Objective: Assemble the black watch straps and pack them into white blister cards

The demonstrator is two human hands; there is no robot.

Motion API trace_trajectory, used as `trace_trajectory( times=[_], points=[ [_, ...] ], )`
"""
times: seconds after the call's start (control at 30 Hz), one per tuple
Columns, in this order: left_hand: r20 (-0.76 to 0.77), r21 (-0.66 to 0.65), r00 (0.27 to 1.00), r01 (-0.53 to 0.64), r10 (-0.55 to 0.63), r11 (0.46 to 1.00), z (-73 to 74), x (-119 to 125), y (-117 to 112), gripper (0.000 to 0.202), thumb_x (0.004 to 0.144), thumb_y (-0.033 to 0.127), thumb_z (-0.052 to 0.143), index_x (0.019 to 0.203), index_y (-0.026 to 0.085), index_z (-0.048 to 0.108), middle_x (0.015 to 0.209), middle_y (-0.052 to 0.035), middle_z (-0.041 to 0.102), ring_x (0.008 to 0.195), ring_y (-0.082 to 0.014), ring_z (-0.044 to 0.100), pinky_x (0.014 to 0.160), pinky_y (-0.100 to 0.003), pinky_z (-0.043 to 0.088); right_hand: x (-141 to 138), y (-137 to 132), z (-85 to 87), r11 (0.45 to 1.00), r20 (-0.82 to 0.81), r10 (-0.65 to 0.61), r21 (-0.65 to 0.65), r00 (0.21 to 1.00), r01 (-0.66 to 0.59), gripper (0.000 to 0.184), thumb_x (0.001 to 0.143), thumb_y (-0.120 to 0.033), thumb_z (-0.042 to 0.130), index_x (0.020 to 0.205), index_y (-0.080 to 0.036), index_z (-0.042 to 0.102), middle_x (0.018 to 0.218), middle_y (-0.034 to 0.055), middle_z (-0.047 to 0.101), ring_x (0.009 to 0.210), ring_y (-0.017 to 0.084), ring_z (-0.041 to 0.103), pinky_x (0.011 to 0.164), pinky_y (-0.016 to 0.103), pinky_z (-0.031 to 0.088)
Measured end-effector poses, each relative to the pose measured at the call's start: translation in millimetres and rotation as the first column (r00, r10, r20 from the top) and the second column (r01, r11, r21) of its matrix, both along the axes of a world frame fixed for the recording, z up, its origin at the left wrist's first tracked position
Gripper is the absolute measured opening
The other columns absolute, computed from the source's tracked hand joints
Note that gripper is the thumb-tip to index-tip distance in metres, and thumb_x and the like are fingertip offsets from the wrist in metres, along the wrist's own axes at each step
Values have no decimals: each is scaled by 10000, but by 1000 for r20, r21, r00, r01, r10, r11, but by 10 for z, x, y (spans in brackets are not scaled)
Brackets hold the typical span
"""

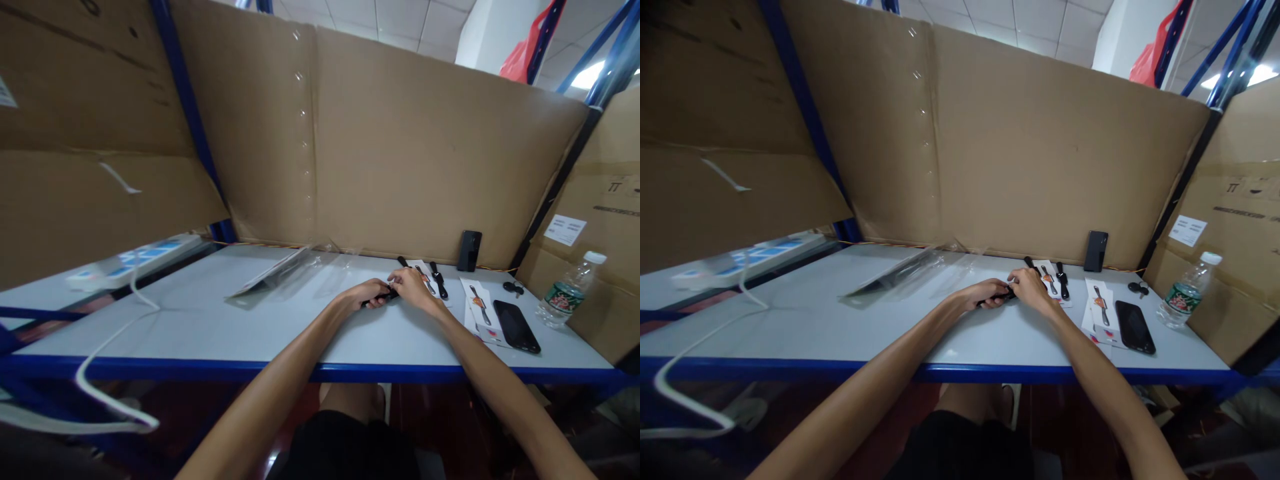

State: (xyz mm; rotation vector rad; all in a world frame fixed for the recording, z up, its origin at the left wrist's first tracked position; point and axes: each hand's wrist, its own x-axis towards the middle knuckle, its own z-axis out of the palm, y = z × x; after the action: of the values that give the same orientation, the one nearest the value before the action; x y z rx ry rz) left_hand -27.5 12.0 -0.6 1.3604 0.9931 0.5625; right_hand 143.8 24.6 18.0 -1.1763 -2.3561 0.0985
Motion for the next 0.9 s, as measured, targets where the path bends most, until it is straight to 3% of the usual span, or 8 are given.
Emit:
trace_trajectory(
  times=[0.1,0.27,0.73,0.9],
  points=[
    [-5,-7,1000,-1,1,1000,9,-3,-1,68,859,203,546,888,173,493,509,77,413,351,-47,241,377,-178,121,-26,-17,24,994,-51,-86,-74,995,82,241,847,-70,633,989,-168,800,861,59,781,816,167,699,742,221,462],
    [8,-1,1000,13,-13,1000,27,-12,-21,58,871,195,526,843,175,478,523,74,409,362,-40,244,381,-177,124,25,-46,88,992,22,-120,-29,993,120,166,901,-209,647,904,-190,812,908,72,788,884,193,702,758,234,451],
    [13,-21,1000,2,-2,1000,25,-17,-23,118,873,240,571,845,182,472,520,80,415,357,-37,239,385,-183,111,104,19,66,992,107,-121,-31,987,125,261,927,-335,642,776,-196,803,768,48,766,715,153,641,671,235,381],
    [2,-18,1000,-7,7,1000,19,-5,-17,95,883,204,525,817,183,461,526,71,420,356,-36,239,381,-185,113,54,-106,142,998,48,-36,-52,998,39,252,938,-308,627,832,-185,820,729,25,749,694,139,627,616,230,342]
  ],
)
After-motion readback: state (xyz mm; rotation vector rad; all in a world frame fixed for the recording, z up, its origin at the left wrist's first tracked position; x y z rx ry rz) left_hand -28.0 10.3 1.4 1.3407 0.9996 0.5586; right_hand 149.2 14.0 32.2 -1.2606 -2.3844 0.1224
